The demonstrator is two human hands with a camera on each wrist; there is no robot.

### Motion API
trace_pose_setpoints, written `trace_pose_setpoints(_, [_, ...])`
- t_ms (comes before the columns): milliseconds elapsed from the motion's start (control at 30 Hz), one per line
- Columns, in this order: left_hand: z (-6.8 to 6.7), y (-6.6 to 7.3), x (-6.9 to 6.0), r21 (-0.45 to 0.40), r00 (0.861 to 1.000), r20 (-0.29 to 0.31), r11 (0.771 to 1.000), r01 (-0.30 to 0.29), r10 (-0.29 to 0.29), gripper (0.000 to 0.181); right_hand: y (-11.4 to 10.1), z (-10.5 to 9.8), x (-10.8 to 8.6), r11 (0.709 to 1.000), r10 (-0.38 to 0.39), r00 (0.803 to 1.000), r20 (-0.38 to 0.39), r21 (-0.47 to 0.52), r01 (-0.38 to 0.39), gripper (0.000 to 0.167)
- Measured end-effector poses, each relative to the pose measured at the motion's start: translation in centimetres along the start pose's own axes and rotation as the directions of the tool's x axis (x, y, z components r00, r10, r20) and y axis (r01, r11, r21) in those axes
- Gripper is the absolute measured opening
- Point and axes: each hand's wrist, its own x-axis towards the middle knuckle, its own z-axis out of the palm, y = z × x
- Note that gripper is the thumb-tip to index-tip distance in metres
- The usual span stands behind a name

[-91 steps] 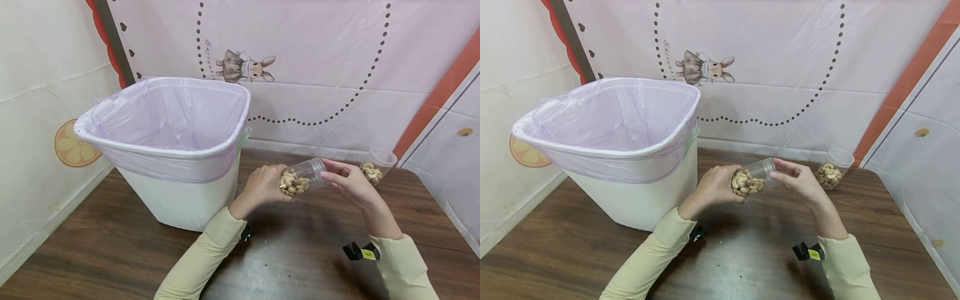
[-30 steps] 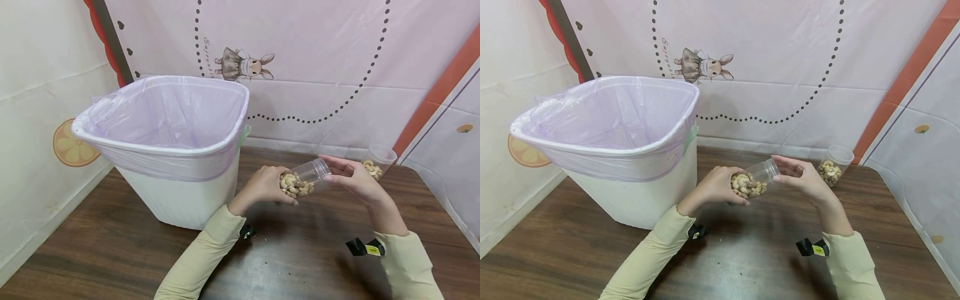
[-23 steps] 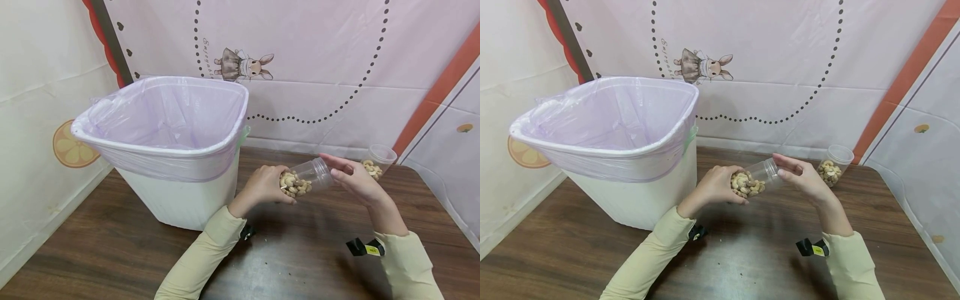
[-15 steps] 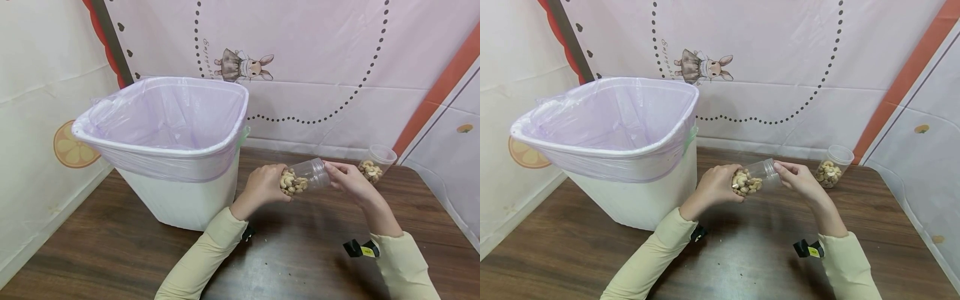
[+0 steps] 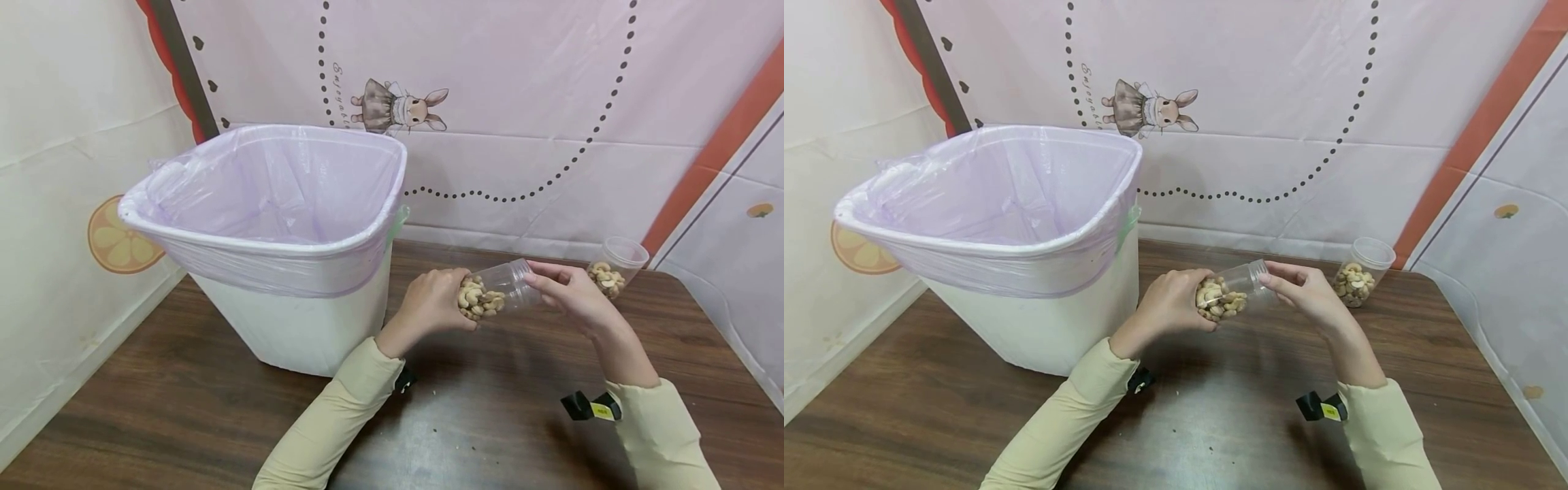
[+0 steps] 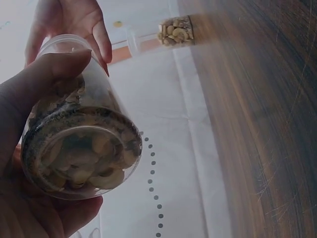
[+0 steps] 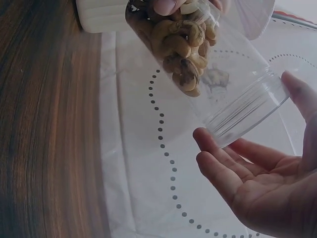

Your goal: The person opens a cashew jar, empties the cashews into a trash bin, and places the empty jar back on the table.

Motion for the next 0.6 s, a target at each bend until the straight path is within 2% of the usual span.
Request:
trace_pose_setpoints(233, [-0.13, -0.12, 0.16, -0.054, 0.999, 0.052, 0.999, 0.008, -0.005, 0.07, 0.13, -0.38, -0.11, 0.993, -0.097, 0.995, 0.021, -0.067, 0.098, 0.056])
trace_pose_setpoints(467, [-0.26, -0.3, 0.27, -0.109, 0.995, 0.101, 0.994, 0.008, 0.003, 0.072, 0.59, -0.4, -0.17, 0.968, -0.246, 0.966, 0.077, 0.078, 0.24, 0.04])
trace_pose_setpoints(600, [-0.47, -0.36, 0.3, -0.121, 0.994, 0.11, 0.993, 0.003, 0.011, 0.073, 0.53, -0.48, -0.21, 0.95, -0.304, 0.945, 0.122, 0.115, 0.291, 0.042])
